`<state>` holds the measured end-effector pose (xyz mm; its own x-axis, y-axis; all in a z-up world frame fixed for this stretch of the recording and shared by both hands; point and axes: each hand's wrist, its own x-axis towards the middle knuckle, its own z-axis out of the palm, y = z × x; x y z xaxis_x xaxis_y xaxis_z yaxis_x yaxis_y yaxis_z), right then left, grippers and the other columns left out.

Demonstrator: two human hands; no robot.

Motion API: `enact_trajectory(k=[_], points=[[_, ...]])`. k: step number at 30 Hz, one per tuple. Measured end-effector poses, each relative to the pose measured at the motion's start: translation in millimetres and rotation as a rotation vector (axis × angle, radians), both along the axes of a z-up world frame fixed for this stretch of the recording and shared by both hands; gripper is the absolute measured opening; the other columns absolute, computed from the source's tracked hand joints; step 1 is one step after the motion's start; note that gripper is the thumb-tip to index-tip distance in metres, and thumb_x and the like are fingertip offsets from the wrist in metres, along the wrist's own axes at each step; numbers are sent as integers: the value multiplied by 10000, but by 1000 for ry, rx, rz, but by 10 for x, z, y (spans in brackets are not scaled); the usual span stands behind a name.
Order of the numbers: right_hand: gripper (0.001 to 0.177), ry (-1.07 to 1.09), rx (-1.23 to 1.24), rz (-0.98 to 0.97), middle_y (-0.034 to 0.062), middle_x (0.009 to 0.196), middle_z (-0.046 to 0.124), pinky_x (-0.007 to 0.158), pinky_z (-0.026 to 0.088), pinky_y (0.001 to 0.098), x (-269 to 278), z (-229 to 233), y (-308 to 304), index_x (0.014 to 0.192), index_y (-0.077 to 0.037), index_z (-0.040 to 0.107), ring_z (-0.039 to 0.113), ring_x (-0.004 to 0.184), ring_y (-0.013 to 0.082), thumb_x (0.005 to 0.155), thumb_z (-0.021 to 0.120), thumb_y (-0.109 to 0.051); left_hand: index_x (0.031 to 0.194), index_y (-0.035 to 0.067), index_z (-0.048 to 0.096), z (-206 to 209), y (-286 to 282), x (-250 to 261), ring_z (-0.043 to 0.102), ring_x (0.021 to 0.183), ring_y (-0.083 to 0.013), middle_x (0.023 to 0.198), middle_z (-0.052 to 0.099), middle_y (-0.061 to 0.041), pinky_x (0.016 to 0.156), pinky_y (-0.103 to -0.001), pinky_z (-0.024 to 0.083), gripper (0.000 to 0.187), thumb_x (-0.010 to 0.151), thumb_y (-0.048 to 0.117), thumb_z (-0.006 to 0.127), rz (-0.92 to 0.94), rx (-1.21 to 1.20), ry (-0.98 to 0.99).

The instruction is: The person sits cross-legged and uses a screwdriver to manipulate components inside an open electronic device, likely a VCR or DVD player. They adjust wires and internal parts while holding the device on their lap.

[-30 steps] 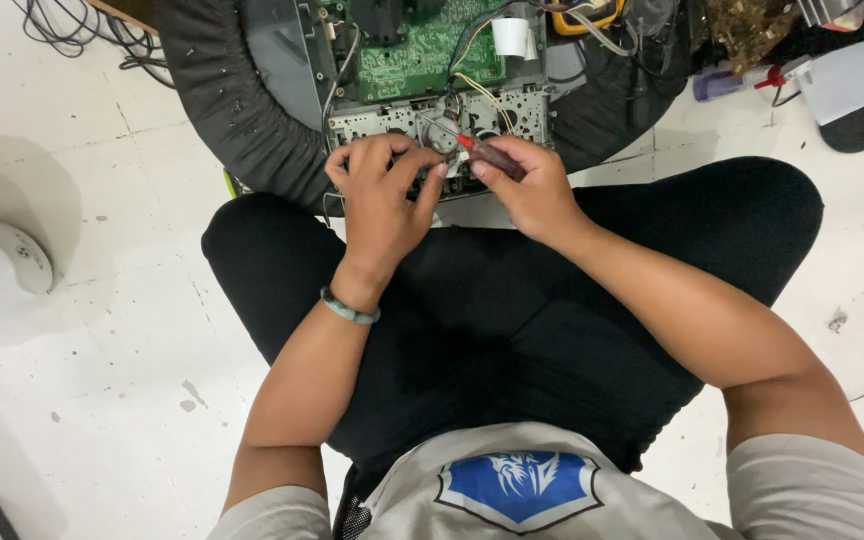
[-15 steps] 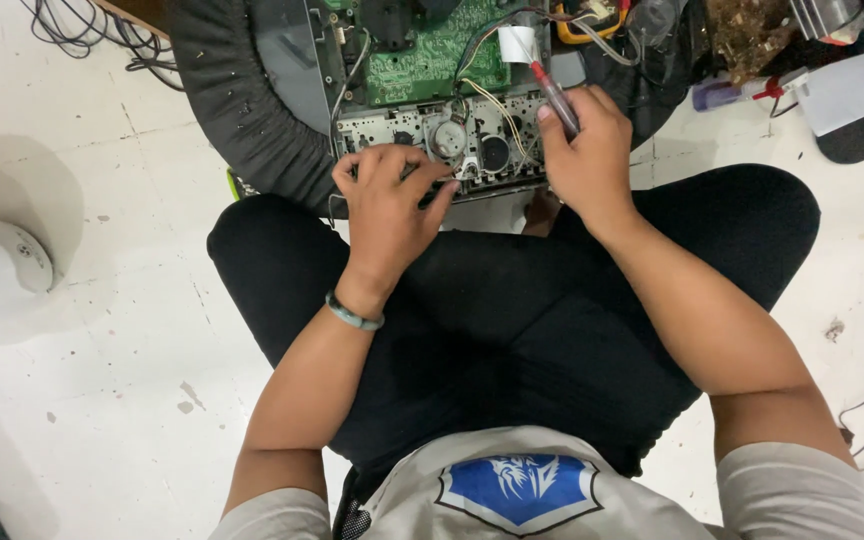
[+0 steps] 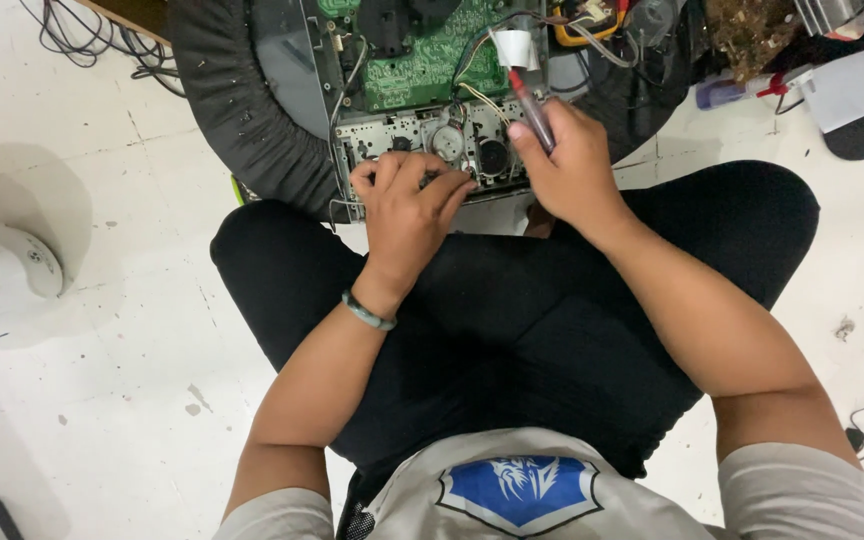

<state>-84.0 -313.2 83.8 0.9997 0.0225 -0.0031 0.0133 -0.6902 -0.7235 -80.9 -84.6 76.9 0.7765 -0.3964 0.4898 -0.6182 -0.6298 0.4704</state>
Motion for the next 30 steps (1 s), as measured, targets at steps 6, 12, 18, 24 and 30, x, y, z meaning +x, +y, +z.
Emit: enact_trajectory(k=[6,12,18,24,30], points=[[435,-47,106,113,80,759,505,636,348,403,-31,86,146,849,-49,514,517,692,239,1164,384,-321,1020,178,748,47,121,26,577,943,-272,1010,606,-22,841,-445,327,167,935,240,876,-45,22,-17],[269,292,935,-36,135,946,593,672,542,348,168,94,113,1362,-151,375,605,841,236,1136,416,-291,1063,-4,740,13,656,111,595,915,-294,996,587,-129,802,-395,511,180,1044,134,626,130,-420,32],[287,217,862,-74,47,932,451,717,535,327,354,215,142,1073,-153,373,462,793,173,918,417,84,1274,82,500,-763,1214,153,646,1196,-279,1292,597,-148,1076,-375,535,494,845,-129,374,329,-799,624],[131,52,381,57,-27,822,474,708,379,239,385,219,56,1051,-100,585,413,732,63,1108,658,-7,1333,21,532,-568,1191,-119,577,1166,-392,1236,567,-193,931,-505,495,477,880,22,678,197,18,796],[94,-9,235,130,-6,887,552,751,422,284,422,208,50,1065,-81,622,466,778,93,1103,679,-17,1024,27,667,-101,1190,-136,741,694,-161,849,787,-92,727,-340,583,214,1030,216,566,290,-358,980]])
